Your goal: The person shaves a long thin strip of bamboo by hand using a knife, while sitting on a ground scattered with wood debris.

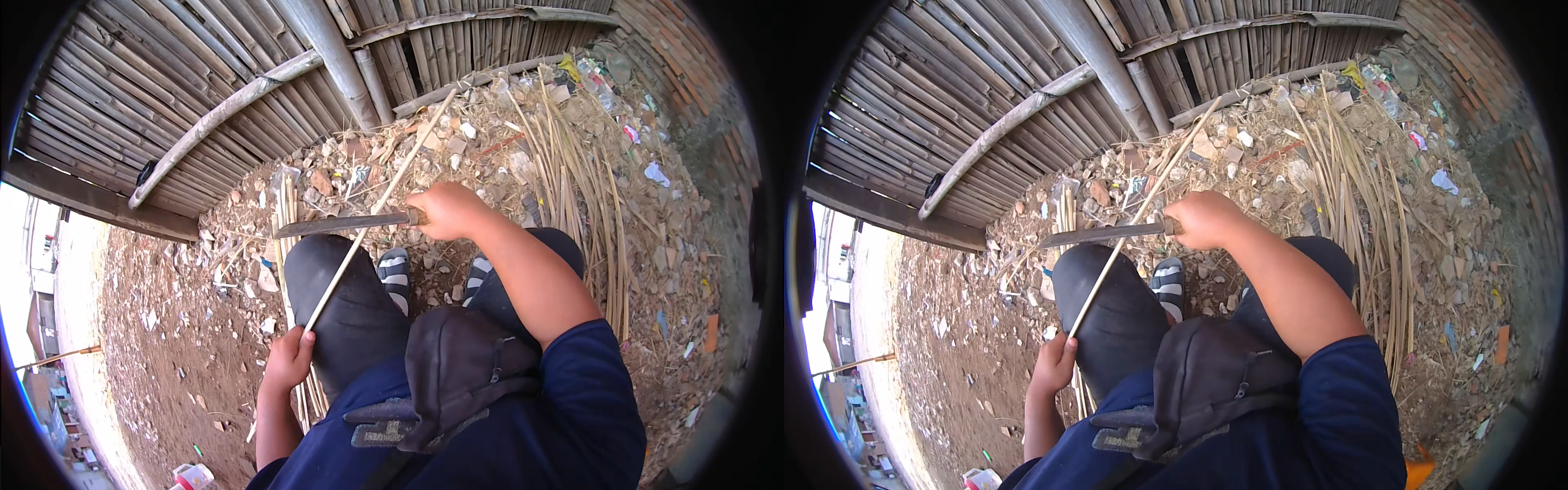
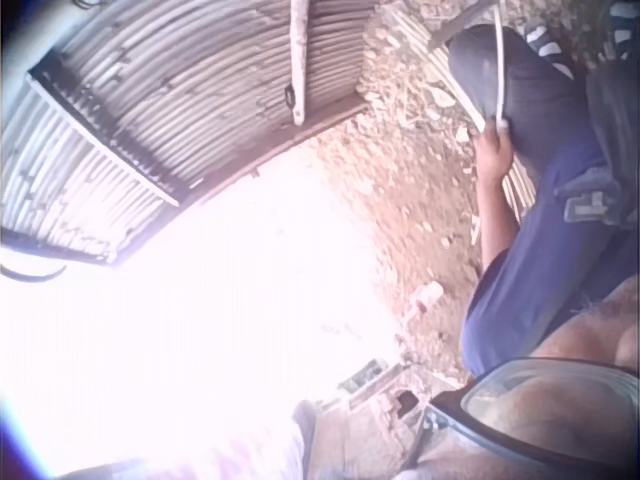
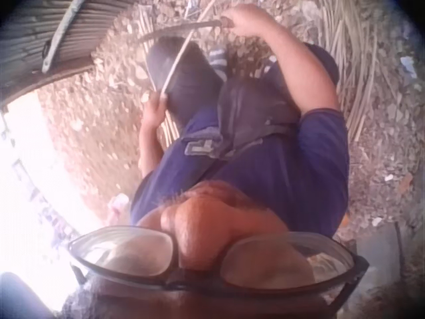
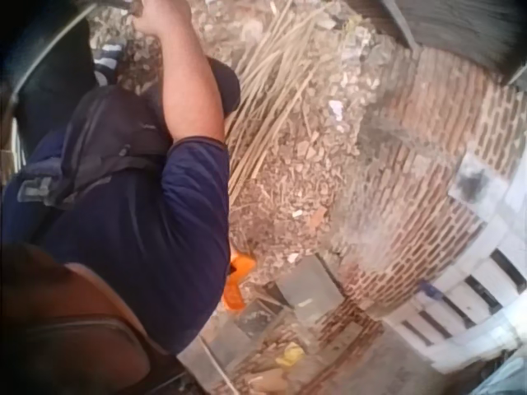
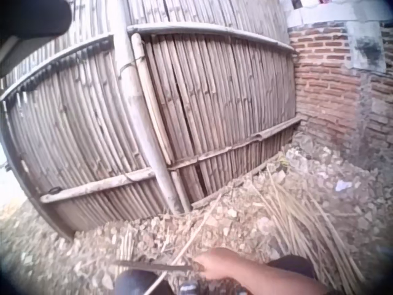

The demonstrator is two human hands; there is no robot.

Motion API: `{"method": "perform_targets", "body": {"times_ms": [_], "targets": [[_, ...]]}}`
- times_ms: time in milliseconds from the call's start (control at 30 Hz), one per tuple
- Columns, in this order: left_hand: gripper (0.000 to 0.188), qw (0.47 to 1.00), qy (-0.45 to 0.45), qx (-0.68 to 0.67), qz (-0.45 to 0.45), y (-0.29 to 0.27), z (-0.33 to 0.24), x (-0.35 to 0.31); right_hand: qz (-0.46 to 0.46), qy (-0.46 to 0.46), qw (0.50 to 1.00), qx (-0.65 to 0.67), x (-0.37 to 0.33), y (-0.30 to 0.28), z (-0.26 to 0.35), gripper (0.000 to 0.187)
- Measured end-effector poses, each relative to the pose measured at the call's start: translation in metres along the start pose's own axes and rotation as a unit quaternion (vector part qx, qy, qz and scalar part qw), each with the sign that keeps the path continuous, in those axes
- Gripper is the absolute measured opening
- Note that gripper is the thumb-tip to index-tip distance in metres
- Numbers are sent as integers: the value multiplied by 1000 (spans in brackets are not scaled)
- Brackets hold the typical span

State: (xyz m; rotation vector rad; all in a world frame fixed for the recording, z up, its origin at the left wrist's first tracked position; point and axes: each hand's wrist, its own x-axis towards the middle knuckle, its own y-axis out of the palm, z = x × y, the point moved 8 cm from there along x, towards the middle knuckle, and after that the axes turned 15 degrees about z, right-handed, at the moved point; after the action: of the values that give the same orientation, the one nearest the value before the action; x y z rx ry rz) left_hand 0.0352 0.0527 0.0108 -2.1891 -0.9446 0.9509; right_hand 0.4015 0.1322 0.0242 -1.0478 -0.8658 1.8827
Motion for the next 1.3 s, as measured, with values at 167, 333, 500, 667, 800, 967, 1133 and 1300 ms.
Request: {"method": "perform_targets", "body": {"times_ms": [167,333,500,667,800,967,1133,1300], "targets": [[48,1000,-23,5,18,-2,-4,9,14,38,982,182,24,13,-57,34],[47,999,-42,27,19,-4,-9,3,15,65,992,105,14,9,-33,29],[47,997,-49,20,64,-2,-3,16,63,88,983,147,15,17,-46,34],[49,997,-57,0,43,-8,-1,12,-12,120,982,149,18,12,-73,33],[50,995,-78,-3,61,-5,4,10,13,54,992,114,4,6,-11,22],[50,993,-50,-64,91,-1,10,21,5,94,985,147,18,15,-64,25],[51,994,-62,-48,83,-6,6,20,-18,115,983,140,16,8,-68,33],[52,991,-54,-73,97,-2,17,20,20,50,998,45,12,13,-3,28]]}}
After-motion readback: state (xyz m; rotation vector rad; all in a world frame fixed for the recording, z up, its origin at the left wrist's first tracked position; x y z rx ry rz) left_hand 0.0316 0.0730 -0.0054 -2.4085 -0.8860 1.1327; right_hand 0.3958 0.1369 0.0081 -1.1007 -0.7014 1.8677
